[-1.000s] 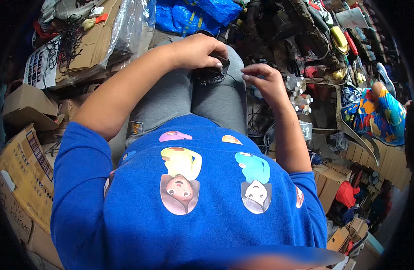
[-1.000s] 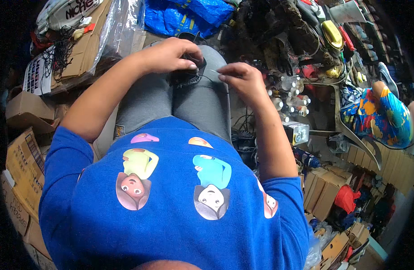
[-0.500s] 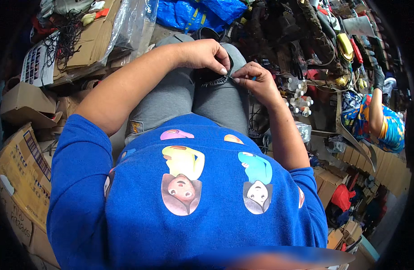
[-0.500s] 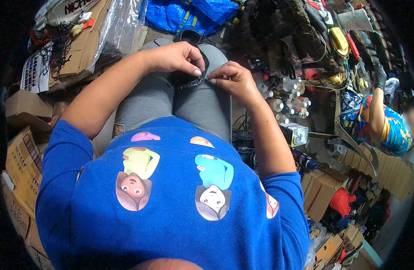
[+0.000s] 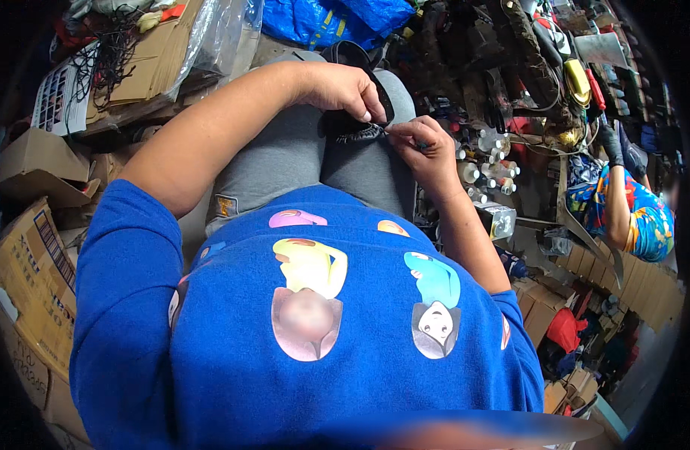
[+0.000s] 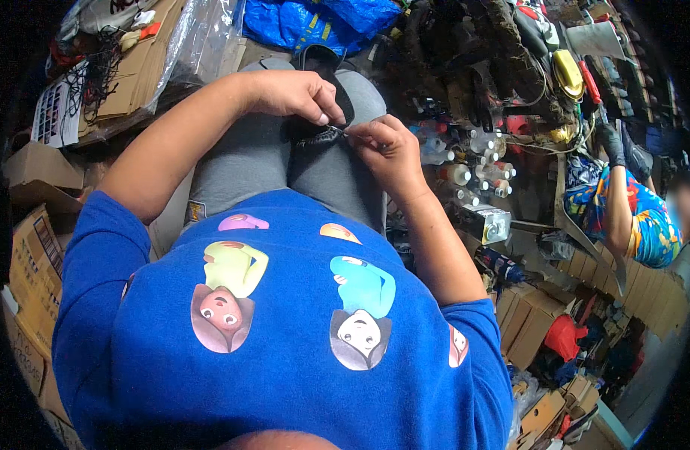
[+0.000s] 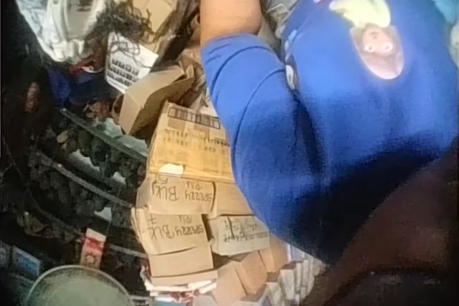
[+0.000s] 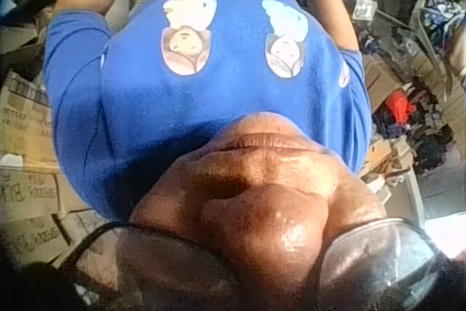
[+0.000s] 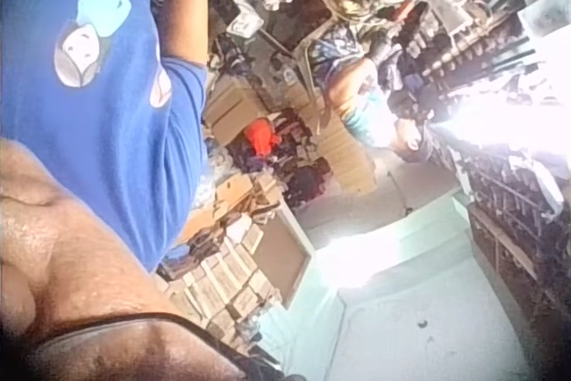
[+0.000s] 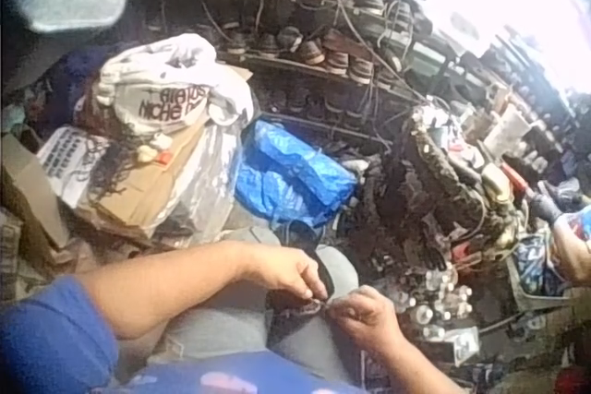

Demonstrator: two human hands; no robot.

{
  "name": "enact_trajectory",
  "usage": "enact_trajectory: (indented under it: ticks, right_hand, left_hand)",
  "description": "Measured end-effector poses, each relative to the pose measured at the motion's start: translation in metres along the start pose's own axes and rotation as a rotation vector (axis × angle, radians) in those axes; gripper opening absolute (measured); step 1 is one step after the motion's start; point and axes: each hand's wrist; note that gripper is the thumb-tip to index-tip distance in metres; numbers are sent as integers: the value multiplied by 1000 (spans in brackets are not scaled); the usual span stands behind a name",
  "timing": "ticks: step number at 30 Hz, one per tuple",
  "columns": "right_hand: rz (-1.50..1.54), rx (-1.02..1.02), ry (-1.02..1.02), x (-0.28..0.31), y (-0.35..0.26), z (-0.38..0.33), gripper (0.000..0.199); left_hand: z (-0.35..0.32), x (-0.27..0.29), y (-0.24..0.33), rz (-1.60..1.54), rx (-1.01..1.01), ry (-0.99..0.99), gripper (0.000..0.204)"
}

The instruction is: Manually stitching the edge of a black shoe sole using a needle and thread.

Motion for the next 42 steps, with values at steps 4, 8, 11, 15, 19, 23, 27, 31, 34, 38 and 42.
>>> enact_trajectory:
  ticks: [4, 8, 11, 15, 19, 23, 27, 31, 34, 38, 42]
  right_hand:
    - [-103, -19, -20, 1, -9, 0, 20]
    - [-171, 34, -51, 5, -16, 3, 17]
    - [-233, 12, -113, 8, -29, 9, 13]
    - [-536, 70, -317, 12, -46, 25, 14]
    - [-550, 32, -477, 16, -36, 41, 14]
    - [-296, -60, -449, 15, -23, 47, 14]
    - [-312, -141, -455, 21, -24, 44, 15]
    - [-138, -380, -348, 6, -27, 41, 16]
    - [-67, -421, -286, 10, -18, 34, 13]
    - [436, -653, -244, 44, -3, 20, 22]
    - [1283, -461, -91, 90, 5, -17, 32]
  left_hand:
    - [-1, 0, 3, 51, 2, -31, 36]
    - [0, 1, 5, 44, -12, -45, 37]
    - [1, 2, 6, 96, 0, -68, 38]
    - [-1, 5, 8, 134, -19, -77, 37]
    - [10, 2, 5, 153, -1, 26, 32]
    - [16, 1, -4, 170, -55, 165, 25]
    - [20, -1, -7, 235, -17, 251, 19]
    - [18, -8, -8, 396, -65, 371, 16]
    - [8, -26, -6, 463, -113, 698, 19]
    - [-29, -37, 17, 610, 111, 733, 25]
    - [-54, -37, 10, 637, 47, 535, 23]
Point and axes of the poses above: each hand's wrist, its own z-axis towards the middle knuckle, its own x-axis out of the back of the hand, y = z × x, and after that the axes turned 12 degrees about z, right-handed
